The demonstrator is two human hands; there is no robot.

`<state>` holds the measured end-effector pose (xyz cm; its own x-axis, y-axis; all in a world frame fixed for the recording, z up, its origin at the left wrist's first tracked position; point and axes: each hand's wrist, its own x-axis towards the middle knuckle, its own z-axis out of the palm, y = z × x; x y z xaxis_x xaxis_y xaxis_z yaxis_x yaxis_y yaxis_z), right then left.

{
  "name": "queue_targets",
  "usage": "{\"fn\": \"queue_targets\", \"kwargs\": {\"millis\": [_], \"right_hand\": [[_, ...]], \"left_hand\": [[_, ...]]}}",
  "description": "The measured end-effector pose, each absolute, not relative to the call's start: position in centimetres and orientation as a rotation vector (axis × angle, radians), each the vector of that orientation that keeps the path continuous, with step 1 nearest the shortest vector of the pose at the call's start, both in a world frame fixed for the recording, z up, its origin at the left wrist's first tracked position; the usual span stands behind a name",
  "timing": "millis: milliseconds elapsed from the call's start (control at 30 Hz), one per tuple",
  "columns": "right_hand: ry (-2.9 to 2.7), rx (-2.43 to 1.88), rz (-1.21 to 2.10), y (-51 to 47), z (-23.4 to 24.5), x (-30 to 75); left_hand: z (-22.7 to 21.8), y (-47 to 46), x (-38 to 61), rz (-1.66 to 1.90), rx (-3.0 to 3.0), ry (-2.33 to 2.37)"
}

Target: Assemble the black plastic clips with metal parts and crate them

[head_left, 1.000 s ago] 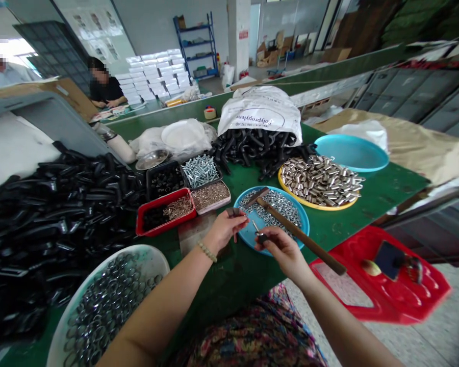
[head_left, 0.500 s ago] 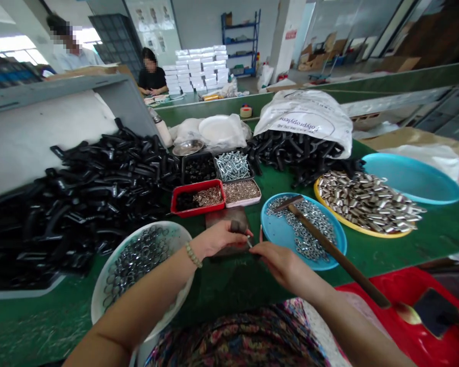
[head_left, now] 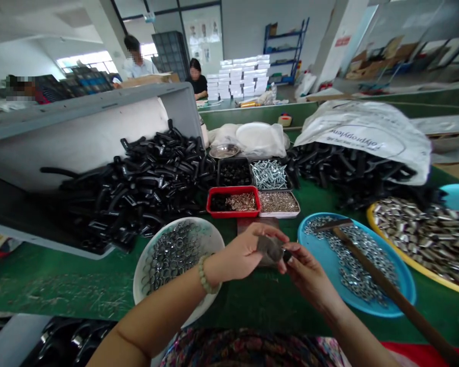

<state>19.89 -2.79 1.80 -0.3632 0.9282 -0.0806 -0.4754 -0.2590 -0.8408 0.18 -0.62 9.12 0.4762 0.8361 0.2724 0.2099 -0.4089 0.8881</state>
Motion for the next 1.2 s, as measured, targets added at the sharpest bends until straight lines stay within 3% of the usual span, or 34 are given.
{"fn": "queue_targets", "kwargs": {"millis": [267,400,467,567,700,1033,1100,1200], "right_hand": [[-1.130,-0.895,1.696,-2.5,0.1,20.0],[-1.047,-0.943,1.648,-1.8,-0.2,20.1],[-1.036,-0.934,1.676,-1.6,-0.1,19.9],[-1.033,-0.933,1.711,-1.5,0.0,19.1],[-1.034,-0.946,1.725,-1.4,0.4,18.1],[-0.975,-0.927,1.693,-1.7,0.7,19.4],[-0.987,-0.920,1.687,-1.5,0.9,19.1],[-1.145,-0.920,1.662,-1.3,1.6,18.1]], "left_hand": [[10.4,-1.0,-3.1,0.673,1.445,0.777],[8.5,4.6,-11.0,0.856,1.740,1.757],[7.3,8.1,-15.1,0.491,1.830,2.309],[6.2,12.4,-18.9,0.136,1.818,2.489],[5.6,15.3,-18.7,0.095,1.761,2.452],[7.5,11.5,-18.3,0.302,1.822,2.408],[8.8,9.4,-18.8,0.500,1.749,2.349],[10.1,5.2,-16.4,1.088,1.332,1.934]]}}
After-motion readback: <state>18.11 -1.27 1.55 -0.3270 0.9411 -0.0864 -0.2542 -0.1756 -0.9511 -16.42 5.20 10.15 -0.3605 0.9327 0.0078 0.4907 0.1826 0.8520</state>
